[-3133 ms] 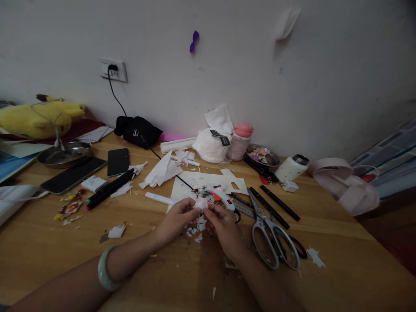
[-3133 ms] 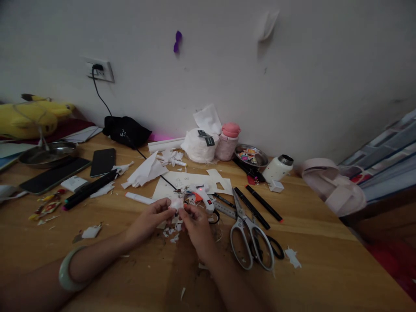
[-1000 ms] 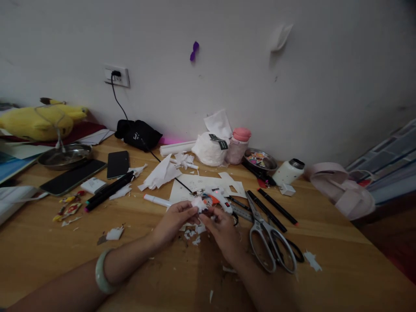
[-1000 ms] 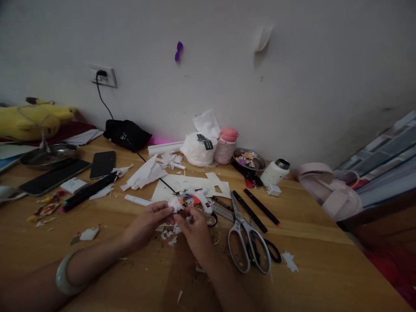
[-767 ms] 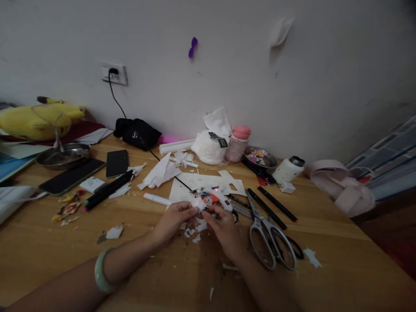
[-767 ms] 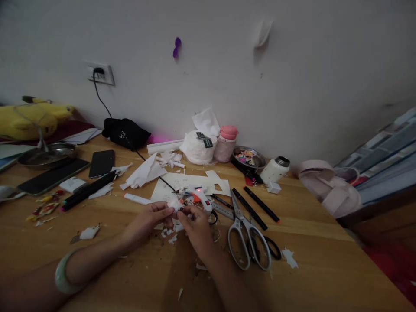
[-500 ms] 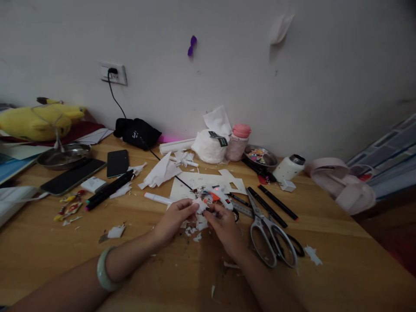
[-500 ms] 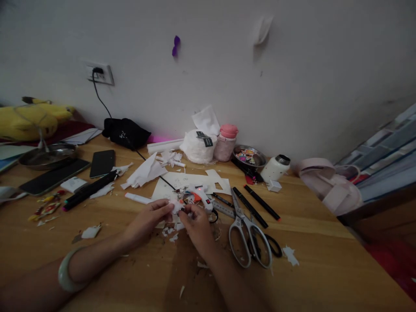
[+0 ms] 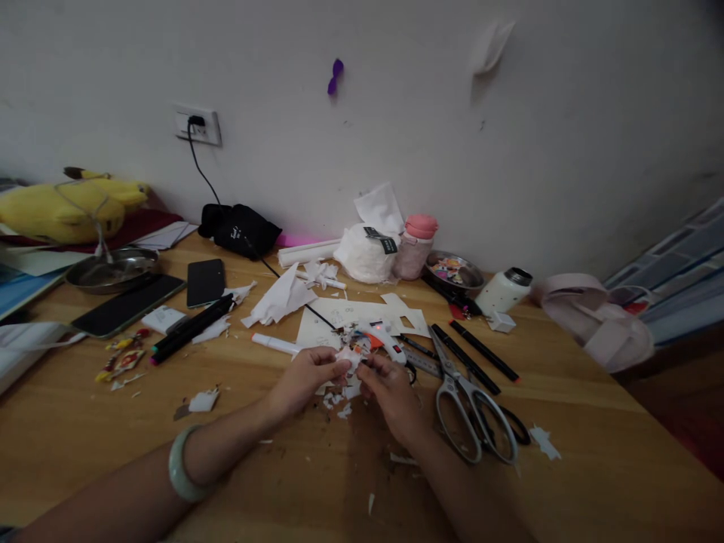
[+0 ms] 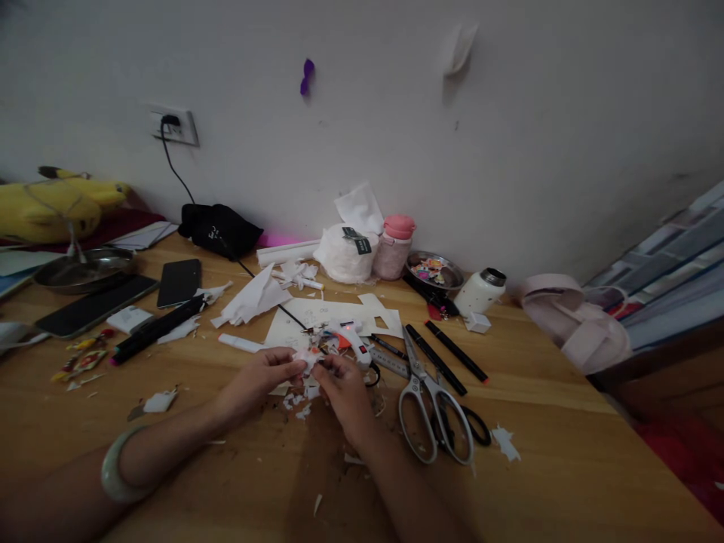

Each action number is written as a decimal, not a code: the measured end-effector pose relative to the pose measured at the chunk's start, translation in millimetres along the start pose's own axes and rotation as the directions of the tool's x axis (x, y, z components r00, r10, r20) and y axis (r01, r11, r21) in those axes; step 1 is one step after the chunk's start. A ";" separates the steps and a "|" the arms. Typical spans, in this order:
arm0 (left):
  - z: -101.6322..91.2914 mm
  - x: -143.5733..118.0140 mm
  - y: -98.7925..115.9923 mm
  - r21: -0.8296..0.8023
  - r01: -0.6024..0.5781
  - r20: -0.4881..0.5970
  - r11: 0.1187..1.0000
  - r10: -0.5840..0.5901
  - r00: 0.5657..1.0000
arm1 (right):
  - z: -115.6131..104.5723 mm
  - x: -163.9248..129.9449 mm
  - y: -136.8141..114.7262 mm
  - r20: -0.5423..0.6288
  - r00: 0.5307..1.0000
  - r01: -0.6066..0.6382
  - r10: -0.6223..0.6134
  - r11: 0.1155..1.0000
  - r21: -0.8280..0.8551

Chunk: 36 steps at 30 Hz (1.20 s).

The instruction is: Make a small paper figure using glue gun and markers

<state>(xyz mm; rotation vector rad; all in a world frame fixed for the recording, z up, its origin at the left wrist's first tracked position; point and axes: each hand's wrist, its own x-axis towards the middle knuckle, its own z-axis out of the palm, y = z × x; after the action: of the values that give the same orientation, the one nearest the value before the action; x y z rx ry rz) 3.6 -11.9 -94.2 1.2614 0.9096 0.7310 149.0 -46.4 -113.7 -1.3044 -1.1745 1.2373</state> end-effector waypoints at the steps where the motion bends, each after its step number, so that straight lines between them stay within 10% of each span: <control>1: 0.4 0.3 -0.2 -0.005 0.007 0.004 1.000 -0.007 1.000 | 0.0 0.0 -0.7 -0.004 1.000 0.003 -0.003 1.000 -0.008; 27: -3.8 7.0 -7.0 -0.123 -0.007 0.017 0.992 0.009 1.000 | -2.0 0.6 -4.9 -0.023 0.999 0.025 -0.027 0.997 -0.069; 36: -9.1 11.4 -8.1 -0.434 -0.008 -0.105 0.901 -0.042 0.994 | -71.2 24.5 -10.9 -0.369 0.880 0.138 -0.301 0.903 -0.406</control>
<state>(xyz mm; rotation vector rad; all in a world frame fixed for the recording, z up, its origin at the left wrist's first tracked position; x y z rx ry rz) 0.7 0.9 -104.6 0.8207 0.7893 0.9396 220.4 -22.6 -102.5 -1.5644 -1.2261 0.5309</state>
